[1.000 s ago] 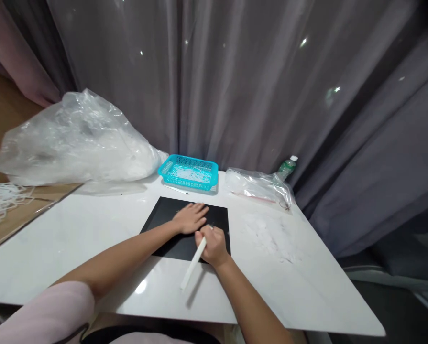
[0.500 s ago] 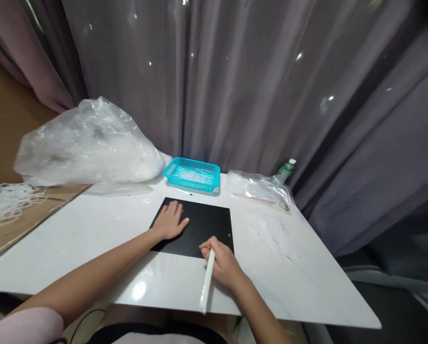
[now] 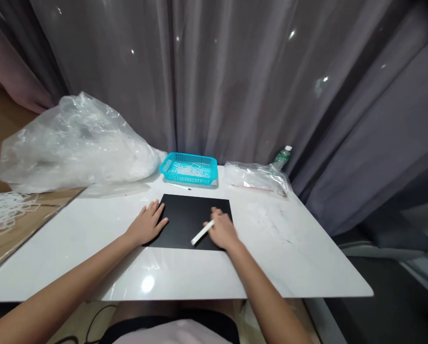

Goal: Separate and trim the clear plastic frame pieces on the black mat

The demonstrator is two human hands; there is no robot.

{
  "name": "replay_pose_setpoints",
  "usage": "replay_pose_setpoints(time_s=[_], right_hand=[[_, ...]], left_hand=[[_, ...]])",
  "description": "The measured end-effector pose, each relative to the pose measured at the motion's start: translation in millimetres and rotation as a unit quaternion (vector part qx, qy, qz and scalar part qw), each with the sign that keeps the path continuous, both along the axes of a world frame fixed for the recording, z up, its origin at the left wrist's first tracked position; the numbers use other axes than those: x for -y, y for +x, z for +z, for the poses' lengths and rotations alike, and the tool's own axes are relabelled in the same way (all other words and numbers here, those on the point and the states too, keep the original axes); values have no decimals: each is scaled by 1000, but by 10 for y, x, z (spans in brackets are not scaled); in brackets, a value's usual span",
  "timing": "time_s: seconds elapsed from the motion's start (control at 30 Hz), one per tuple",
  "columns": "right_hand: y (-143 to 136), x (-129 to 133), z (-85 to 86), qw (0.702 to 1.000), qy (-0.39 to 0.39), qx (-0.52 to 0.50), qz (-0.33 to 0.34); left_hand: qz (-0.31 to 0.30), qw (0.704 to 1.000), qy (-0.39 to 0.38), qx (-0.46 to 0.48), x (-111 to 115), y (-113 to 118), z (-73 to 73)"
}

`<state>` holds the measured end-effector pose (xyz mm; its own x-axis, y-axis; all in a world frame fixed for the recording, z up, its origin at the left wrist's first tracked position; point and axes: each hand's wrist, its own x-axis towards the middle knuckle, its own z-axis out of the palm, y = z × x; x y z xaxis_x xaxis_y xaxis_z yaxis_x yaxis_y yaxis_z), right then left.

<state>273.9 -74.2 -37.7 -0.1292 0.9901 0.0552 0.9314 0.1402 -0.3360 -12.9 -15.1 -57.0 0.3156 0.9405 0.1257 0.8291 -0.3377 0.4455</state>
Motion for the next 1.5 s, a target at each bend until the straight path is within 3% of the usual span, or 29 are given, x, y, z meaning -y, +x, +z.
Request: replay_pose_setpoints(time_s=[0.1,0.17,0.23,0.33,0.43,0.53,0.6,0.63,0.73,0.77,0.83,0.9,0.97,1.0,1.1,1.13,1.2,1.27,1.3,1.33,1.4,1.5], right_hand=[[576,104,100,974,15,62,-216],[717,264,187,962,41,68,-262],[609,433,257,975,46,27,-216],[159,613,254,995,-6,-81,-66],[-236,648,118,995,-26,-96,5],[-263,534,-7,992,-14,-62,110],[-64,412,-14,992,-26,-32,118],[72,356,7,996,-34,-12,77],[420,268,108,987,-21,52,-154],[466,272,131,983,-8,53,-177],[428,315,134,991,0,22,-129],[289,356,83,999,-24,-25,8],[169,346,27,994,-49,-39,85],[138,318,18,996,-51,-26,61],[96,193,118,990,-7,29,-139],[61,167,191,985,18,26,-169],[-88,182,348,992,64,-28,-109],[-322,300,457,989,92,-112,40],[-447,389,476,979,106,-133,117],[-564,484,467,966,119,-148,177],[-748,658,380,948,114,-170,243],[-865,764,172,956,28,-173,234]], left_hand=[[-13,999,14,-40,128,82,-38],[-32,999,-3,3,121,319,-46],[-80,992,-31,90,65,676,-44],[-142,977,-57,151,-63,1244,-2],[-137,961,-59,232,-205,1527,91],[-105,955,-52,272,-295,1361,168],[-86,959,-54,264,-287,1055,185],[-80,963,-56,252,-264,867,186],[-67,976,-55,199,-177,268,165],[-57,980,-49,182,-157,82,155],[-32,989,-40,142,-132,-221,128],[-11,999,-13,40,-100,-388,97],[-23,996,15,-83,-15,-385,65],[-38,991,22,-128,55,-318,50],[-63,986,18,-154,329,90,33],[-83,986,13,-141,418,264,42],[-216,973,-11,-83,539,597,83],[-347,937,-39,6,550,827,141],[-363,930,-38,31,510,881,169],[-358,932,-32,50,444,890,192],[-278,959,-6,49,261,784,214],[-112,994,13,-2,-1,435,177]])
